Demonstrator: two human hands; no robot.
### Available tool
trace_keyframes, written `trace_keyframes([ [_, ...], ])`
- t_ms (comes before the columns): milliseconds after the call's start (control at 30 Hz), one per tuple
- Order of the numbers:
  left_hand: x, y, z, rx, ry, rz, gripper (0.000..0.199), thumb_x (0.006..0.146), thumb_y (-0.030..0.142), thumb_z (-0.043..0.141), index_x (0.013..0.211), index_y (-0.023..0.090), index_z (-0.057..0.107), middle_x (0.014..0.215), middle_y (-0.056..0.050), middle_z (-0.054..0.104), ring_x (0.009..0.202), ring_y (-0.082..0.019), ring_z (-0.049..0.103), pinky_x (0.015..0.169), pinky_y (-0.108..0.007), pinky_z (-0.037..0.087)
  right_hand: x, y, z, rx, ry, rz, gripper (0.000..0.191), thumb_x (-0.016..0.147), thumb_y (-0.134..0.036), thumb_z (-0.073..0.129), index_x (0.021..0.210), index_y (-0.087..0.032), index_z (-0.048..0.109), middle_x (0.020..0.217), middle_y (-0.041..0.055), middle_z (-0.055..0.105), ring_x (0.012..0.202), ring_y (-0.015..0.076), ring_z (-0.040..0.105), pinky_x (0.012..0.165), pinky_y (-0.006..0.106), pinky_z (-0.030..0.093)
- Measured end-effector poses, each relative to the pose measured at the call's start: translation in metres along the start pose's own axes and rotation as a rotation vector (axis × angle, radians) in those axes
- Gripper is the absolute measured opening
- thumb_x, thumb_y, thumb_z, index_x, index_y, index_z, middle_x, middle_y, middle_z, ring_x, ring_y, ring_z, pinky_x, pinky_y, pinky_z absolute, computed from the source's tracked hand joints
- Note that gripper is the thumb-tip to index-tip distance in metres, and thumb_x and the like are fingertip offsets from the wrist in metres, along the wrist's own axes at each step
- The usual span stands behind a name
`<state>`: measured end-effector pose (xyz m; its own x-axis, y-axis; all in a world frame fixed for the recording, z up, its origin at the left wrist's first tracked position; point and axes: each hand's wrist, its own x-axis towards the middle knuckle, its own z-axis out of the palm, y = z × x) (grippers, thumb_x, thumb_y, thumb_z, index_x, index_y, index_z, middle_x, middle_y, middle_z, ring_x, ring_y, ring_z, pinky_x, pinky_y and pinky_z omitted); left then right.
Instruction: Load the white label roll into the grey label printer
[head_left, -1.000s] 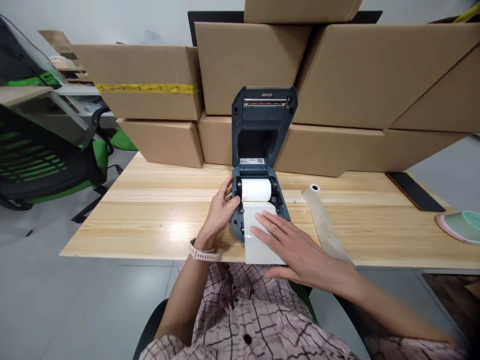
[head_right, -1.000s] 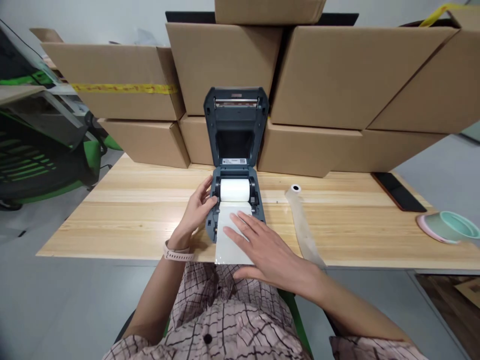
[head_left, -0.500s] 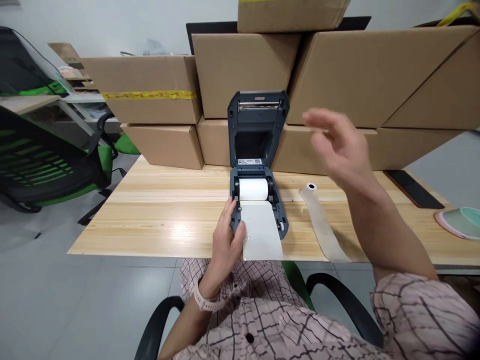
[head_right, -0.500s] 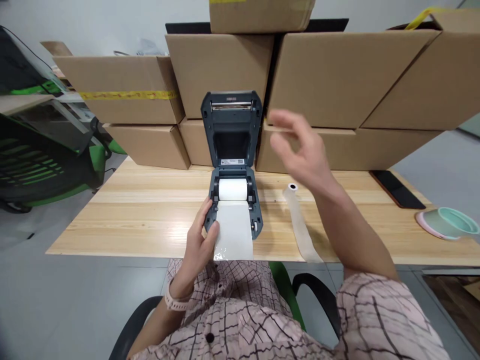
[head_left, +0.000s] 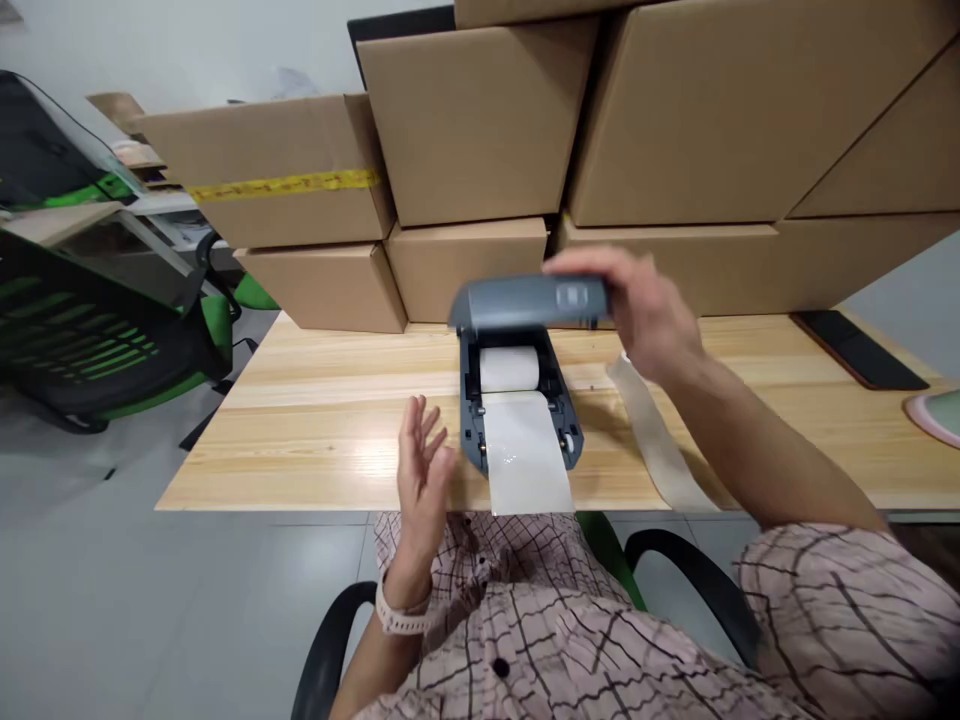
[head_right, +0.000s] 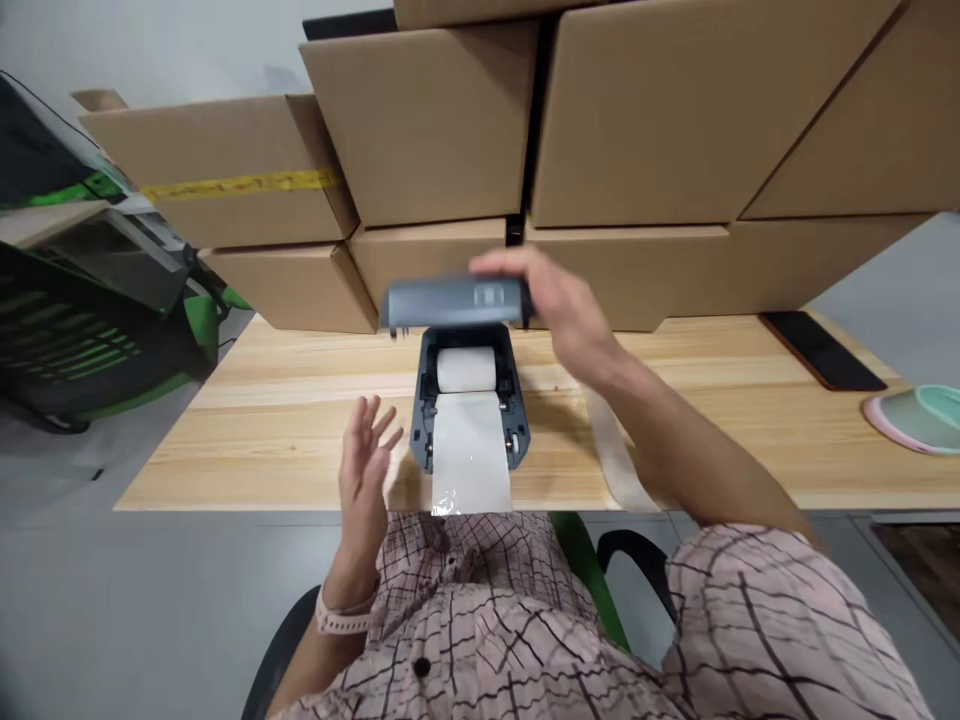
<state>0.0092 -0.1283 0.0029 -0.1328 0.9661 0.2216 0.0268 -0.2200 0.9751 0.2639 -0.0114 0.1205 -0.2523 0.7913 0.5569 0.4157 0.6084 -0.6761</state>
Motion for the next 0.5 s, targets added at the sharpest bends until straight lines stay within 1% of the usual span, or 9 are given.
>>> trace_keyframes([
  [67, 0.008, 0.001, 0.001, -0.026, 0.011, 0.053, 0.070, 0.101, 0.054, 0.052, 0.164, 0.039, 0.026, 0.174, -0.005, 0.023, 0.159, -0.033, 0.027, 0.128, -0.051, 0.033, -0.049, -0.005, 0.002, -0.036, -0.191, -0.116, 0.051, 0.109, -0.059, 0.028, 0.132, -0.034, 0.067, 0.140, 0.0002, 0.068, 0.137, 0.0262, 0.059, 0.121, 0.060, 0.040],
  [100, 0.011, 0.002, 0.004, -0.029, 0.003, 0.065, 0.073, 0.100, 0.058, 0.050, 0.165, 0.039, 0.022, 0.175, -0.004, 0.019, 0.161, -0.033, 0.022, 0.130, -0.050, 0.028, -0.070, -0.007, 0.006, -0.069, -0.252, -0.135, 0.045, 0.109, -0.055, 0.034, 0.132, -0.035, 0.067, 0.140, 0.0005, 0.068, 0.138, 0.0264, 0.058, 0.122, 0.061, 0.038],
  [133, 0.014, 0.002, 0.008, -0.030, -0.010, 0.062, 0.078, 0.099, 0.062, 0.050, 0.165, 0.039, 0.018, 0.176, -0.003, 0.015, 0.162, -0.033, 0.017, 0.131, -0.049, 0.025, -0.088, -0.007, 0.012, -0.100, -0.265, -0.135, 0.040, 0.109, -0.049, 0.037, 0.132, -0.035, 0.068, 0.139, 0.0012, 0.069, 0.138, 0.0263, 0.058, 0.123, 0.060, 0.037],
  [167, 0.016, 0.001, 0.014, -0.031, -0.029, 0.040, 0.083, 0.097, 0.065, 0.051, 0.166, 0.039, 0.014, 0.177, -0.003, 0.011, 0.163, -0.032, 0.014, 0.132, -0.048, 0.022, -0.103, -0.007, 0.020, -0.126, -0.226, -0.125, 0.037, 0.109, -0.043, 0.040, 0.130, -0.034, 0.069, 0.137, 0.0020, 0.071, 0.137, 0.0263, 0.059, 0.122, 0.059, 0.038],
  [233, 0.018, -0.001, 0.027, -0.051, -0.069, -0.055, 0.092, 0.093, 0.068, 0.056, 0.166, 0.036, 0.012, 0.177, -0.005, 0.010, 0.163, -0.033, 0.012, 0.133, -0.048, 0.021, -0.123, -0.005, 0.039, -0.144, -0.051, -0.086, 0.033, 0.107, -0.034, 0.043, 0.121, -0.032, 0.073, 0.129, 0.0034, 0.075, 0.132, 0.0269, 0.063, 0.119, 0.058, 0.043],
  [300, 0.018, -0.002, 0.037, -0.095, -0.089, -0.163, 0.096, 0.092, 0.065, 0.062, 0.166, 0.033, 0.011, 0.176, -0.008, 0.015, 0.162, -0.034, 0.016, 0.132, -0.049, 0.022, -0.131, -0.002, 0.058, -0.135, 0.144, -0.030, 0.030, 0.105, -0.032, 0.045, 0.111, -0.032, 0.074, 0.117, 0.0035, 0.078, 0.124, 0.0283, 0.067, 0.114, 0.059, 0.047],
  [367, 0.017, -0.002, 0.041, -0.125, -0.098, -0.213, 0.097, 0.093, 0.059, 0.065, 0.166, 0.032, 0.008, 0.174, -0.011, 0.022, 0.160, -0.034, 0.024, 0.131, -0.051, 0.026, -0.131, 0.002, 0.073, -0.131, 0.253, 0.062, 0.027, 0.103, -0.036, 0.047, 0.115, -0.034, 0.072, 0.114, 0.0047, 0.078, 0.124, 0.0308, 0.066, 0.112, 0.062, 0.047],
  [433, 0.017, -0.002, 0.039, -0.124, -0.110, -0.202, 0.097, 0.094, 0.054, 0.065, 0.166, 0.033, 0.005, 0.172, -0.011, 0.027, 0.158, -0.034, 0.029, 0.129, -0.052, 0.031, -0.126, 0.005, 0.081, -0.131, 0.291, 0.164, 0.040, 0.101, -0.046, 0.048, 0.137, -0.034, 0.061, 0.133, 0.0082, 0.070, 0.135, 0.0335, 0.058, 0.114, 0.063, 0.045],
  [500, 0.016, -0.002, 0.035, -0.108, -0.128, -0.184, 0.096, 0.094, 0.053, 0.066, 0.166, 0.035, 0.005, 0.171, -0.011, 0.029, 0.157, -0.034, 0.032, 0.127, -0.052, 0.035, -0.121, 0.008, 0.083, -0.076, 0.239, 0.248, 0.065, 0.099, -0.054, 0.046, 0.159, -0.032, 0.033, 0.162, 0.0105, 0.045, 0.148, 0.0342, 0.045, 0.117, 0.061, 0.043],
])
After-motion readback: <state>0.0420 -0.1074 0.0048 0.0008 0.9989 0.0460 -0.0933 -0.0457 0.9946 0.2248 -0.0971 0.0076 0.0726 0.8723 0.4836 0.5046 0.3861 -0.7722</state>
